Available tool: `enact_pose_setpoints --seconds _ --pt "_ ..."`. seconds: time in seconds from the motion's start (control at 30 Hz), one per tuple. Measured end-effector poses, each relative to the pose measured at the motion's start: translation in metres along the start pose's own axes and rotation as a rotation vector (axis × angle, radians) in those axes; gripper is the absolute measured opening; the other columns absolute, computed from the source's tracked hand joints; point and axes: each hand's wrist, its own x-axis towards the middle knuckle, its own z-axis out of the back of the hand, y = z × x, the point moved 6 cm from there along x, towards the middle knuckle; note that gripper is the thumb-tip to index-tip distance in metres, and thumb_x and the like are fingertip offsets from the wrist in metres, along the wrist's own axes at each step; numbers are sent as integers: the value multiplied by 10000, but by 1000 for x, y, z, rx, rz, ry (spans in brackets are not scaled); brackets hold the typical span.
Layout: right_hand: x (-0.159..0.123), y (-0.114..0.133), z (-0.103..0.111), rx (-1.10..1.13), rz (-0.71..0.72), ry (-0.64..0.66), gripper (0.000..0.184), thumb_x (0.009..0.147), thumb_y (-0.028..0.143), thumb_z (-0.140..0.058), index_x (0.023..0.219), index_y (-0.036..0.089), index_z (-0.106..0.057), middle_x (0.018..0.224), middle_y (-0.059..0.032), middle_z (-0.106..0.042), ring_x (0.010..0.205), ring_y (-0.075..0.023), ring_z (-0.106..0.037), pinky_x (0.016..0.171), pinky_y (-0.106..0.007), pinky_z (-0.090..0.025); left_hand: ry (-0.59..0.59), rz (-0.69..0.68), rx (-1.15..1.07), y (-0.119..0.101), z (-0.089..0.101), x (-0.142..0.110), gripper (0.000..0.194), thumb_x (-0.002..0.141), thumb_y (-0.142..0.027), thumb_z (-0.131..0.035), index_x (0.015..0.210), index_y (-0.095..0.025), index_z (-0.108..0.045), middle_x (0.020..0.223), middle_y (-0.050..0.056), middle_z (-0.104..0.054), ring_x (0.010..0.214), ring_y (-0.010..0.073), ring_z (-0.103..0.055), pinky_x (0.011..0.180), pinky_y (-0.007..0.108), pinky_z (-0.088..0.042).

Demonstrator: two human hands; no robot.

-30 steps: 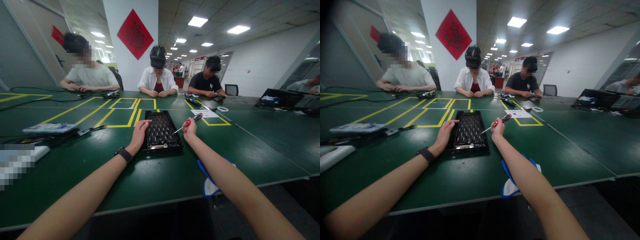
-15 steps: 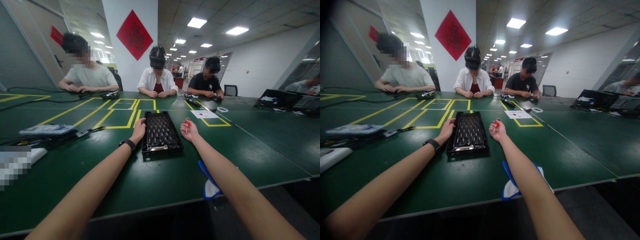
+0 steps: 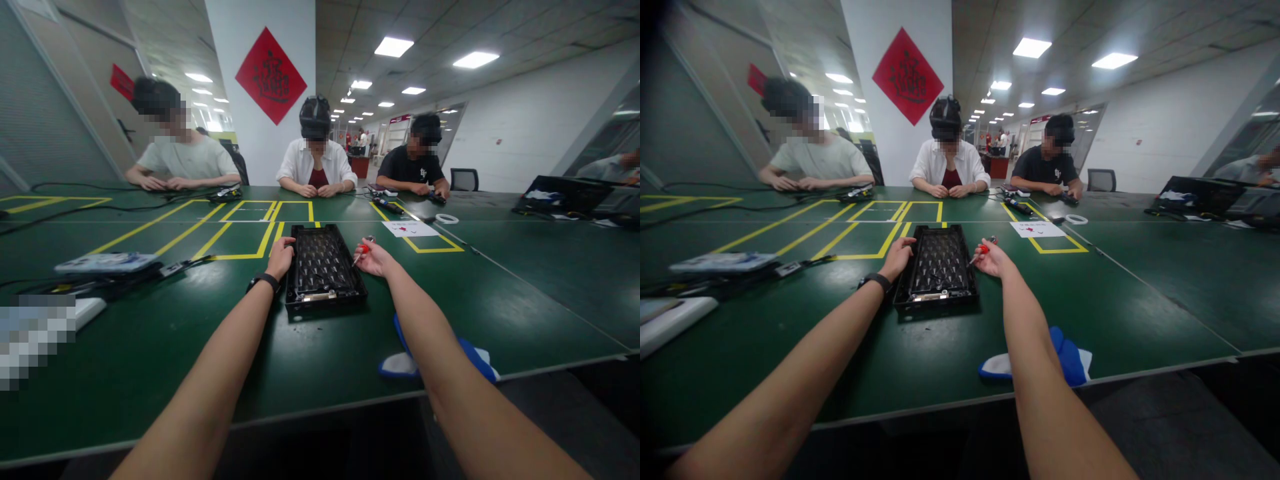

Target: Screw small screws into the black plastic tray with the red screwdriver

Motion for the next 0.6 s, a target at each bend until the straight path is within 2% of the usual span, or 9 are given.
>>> enact_pose_setpoints --seconds 0.2,0.37,0.5,0.6 --pt "9 0 -1 -33 20 -39 255 905 328 -409 700 176 -413 510 46 -461 389 -67 -378 434 -185 -412 -14 -7 35 10 -4 15 403 595 -113 -430 950 -177 -610 1032 64 -601 1010 214 -517 904 361 -412" --pt "5 -1 -4 -27 115 -58 234 887 331 -449 708 182 -424 494 57 -451 378 -65 -364 404 -162 -380 -10 -14 27 14 -9 30 401 614 -113 -402 952 -161 -612 987 69 -618 926 199 -544 848 338 -433" --pt "-3 0 -4 7 194 -47 234 886 353 -448 725 184 -450 491 70 -425 380 -63 -357 449 -178 -427 18 -22 62 12 -11 36 370 628 -133 -403 916 -144 -634 897 73 -630 862 207 -552 805 339 -436" --pt "-6 3 -3 57 227 12 237 887 380 -446 766 181 -494 518 70 -448 389 -56 -367 507 -196 -466 32 -50 59 6 -9 34 305 683 -186 -409 861 -143 -653 883 76 -636 882 212 -551 824 339 -425"
